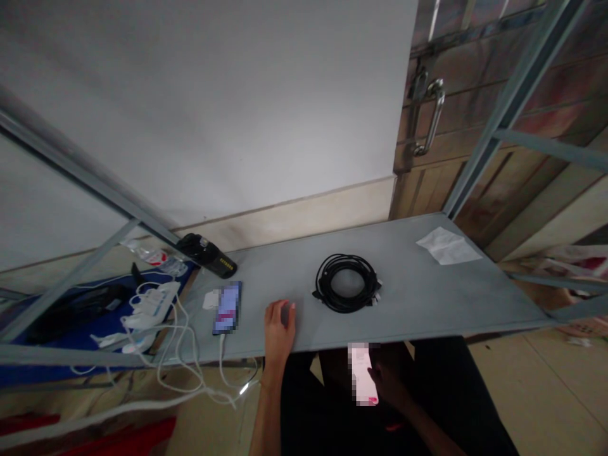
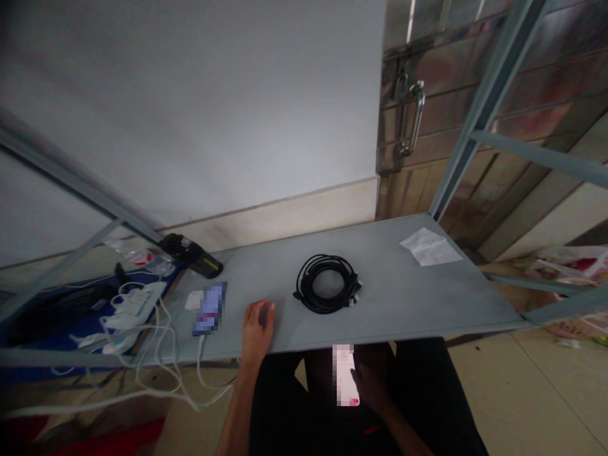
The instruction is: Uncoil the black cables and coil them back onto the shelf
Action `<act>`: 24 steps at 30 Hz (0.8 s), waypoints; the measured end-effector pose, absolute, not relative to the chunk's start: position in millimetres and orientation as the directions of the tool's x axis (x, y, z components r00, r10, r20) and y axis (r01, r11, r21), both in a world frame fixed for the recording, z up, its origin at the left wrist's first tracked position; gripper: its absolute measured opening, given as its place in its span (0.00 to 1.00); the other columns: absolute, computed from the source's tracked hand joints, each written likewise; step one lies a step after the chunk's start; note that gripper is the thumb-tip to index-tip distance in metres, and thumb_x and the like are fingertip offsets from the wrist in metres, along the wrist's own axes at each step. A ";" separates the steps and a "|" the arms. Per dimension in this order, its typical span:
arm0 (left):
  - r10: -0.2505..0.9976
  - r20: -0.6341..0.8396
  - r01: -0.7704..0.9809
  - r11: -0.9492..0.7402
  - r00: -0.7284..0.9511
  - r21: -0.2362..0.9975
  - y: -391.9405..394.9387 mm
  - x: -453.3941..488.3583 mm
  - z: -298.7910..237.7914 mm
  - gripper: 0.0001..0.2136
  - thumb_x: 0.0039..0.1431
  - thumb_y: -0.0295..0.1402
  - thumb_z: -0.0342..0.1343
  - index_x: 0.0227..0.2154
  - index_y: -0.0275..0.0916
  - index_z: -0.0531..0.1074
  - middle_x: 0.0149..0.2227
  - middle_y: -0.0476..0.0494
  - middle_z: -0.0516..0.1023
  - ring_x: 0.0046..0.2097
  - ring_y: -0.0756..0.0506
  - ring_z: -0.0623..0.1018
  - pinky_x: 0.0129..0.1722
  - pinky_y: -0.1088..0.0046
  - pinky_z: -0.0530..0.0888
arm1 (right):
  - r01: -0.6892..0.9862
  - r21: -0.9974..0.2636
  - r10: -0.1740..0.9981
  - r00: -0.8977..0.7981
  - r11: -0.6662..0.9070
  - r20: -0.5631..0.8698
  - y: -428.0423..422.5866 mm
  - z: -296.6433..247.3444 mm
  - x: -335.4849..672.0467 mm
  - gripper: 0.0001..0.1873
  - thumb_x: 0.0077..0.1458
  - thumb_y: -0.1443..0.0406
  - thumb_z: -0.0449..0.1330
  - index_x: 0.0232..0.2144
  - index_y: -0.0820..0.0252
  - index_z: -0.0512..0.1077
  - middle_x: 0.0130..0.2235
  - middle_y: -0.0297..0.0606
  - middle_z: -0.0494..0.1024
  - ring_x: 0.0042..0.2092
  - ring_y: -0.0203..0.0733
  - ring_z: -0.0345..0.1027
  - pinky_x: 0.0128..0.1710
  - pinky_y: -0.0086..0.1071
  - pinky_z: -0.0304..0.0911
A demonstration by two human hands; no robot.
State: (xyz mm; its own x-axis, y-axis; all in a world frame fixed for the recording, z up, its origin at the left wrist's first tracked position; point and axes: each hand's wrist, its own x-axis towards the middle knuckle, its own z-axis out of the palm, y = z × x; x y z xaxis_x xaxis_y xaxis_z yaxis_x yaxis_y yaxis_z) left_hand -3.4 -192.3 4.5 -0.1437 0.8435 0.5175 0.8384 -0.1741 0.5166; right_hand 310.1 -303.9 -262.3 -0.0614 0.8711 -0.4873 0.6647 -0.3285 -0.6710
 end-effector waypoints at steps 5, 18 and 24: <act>0.841 0.523 0.839 -0.183 -0.137 0.513 -192.5 -3.0 5.0 0.11 0.77 0.46 0.56 0.50 0.46 0.76 0.48 0.37 0.82 0.52 0.34 0.82 0.57 0.48 0.80 | 0.685 -0.639 0.868 -0.018 -0.351 -0.497 -299.5 -260.0 302.6 0.26 0.70 0.46 0.56 0.36 0.60 0.80 0.43 0.53 0.87 0.47 0.55 0.82 0.53 0.42 0.70; 0.841 0.524 0.841 -0.186 -0.131 0.509 -193.2 -3.5 3.3 0.10 0.77 0.44 0.57 0.51 0.45 0.76 0.49 0.38 0.81 0.52 0.35 0.82 0.57 0.50 0.80 | 0.719 -0.587 0.866 0.042 -0.372 -0.498 -292.6 -256.4 297.2 0.24 0.71 0.49 0.57 0.33 0.60 0.80 0.41 0.56 0.87 0.46 0.57 0.83 0.50 0.41 0.71; 0.847 0.513 0.838 -0.176 -0.138 0.516 -193.9 -3.0 4.8 0.11 0.77 0.45 0.57 0.51 0.45 0.76 0.49 0.38 0.81 0.53 0.35 0.82 0.58 0.49 0.79 | 0.681 -0.658 0.892 -0.015 -0.321 -0.451 -294.2 -254.0 299.0 0.29 0.68 0.42 0.57 0.36 0.58 0.82 0.41 0.54 0.88 0.47 0.59 0.83 0.53 0.45 0.73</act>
State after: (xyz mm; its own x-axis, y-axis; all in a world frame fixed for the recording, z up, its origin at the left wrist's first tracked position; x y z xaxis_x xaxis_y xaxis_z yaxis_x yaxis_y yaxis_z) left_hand -3.0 -193.9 4.8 -0.1380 0.8474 0.5128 0.8383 -0.1758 0.5161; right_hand 299.0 -294.2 -254.0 -0.0151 0.8923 -0.4512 0.6812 -0.3211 -0.6579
